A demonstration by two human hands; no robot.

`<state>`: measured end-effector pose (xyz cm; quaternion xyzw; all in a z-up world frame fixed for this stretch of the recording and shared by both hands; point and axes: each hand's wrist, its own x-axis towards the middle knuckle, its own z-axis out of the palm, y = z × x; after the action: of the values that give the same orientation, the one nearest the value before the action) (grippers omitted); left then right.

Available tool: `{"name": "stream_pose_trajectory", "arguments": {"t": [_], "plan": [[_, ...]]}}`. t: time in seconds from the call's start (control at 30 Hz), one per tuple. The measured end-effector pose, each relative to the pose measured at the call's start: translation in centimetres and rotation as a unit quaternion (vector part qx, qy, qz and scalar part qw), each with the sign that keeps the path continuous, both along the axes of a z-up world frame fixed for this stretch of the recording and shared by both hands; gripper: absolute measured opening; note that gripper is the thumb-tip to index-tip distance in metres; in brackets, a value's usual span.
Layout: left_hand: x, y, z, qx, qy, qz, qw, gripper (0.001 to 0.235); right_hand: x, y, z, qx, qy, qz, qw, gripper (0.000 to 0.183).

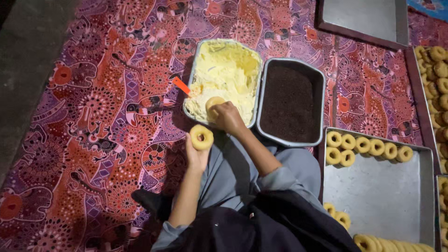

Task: The person sits on the floor and repeatedly picks up ring-shaped donuts, fills their centers with a yellow paste from a tray, then rolls them in a dark granular topping before placing them on a metal tray.

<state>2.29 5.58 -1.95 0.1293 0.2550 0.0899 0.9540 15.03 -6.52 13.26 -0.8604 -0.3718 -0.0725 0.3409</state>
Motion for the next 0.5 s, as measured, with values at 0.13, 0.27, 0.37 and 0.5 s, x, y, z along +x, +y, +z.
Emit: {"name": "stream_pose_trajectory", "arguments": {"t": [0.13,0.27,0.37,0.5], "plan": [[1.5,1.4,-2.3,-0.02,-0.043,-0.011,0.999,0.07,-1.4,0.9,-1.5,0.032,0.152,0.064,0.986,0.035],[2.2,1.1,-3.9,-0.006,0.049,0.011,0.999,0.064,-1.2,0.0,-2.6,0.076,0.057,0.134,0.986,0.036],[2.3,1.2,-4.0,-0.008,0.0,0.028,1.0,0.062,-0.3,-0.1,-2.7,-0.037,-0.002,-0.062,0.997,0.031],[2.6,1.9,-2.6,-0.027,0.039,0.001,0.999,0.065,-0.6,0.3,-2.1,0.009,0.121,0.02,0.992,0.032]]}}
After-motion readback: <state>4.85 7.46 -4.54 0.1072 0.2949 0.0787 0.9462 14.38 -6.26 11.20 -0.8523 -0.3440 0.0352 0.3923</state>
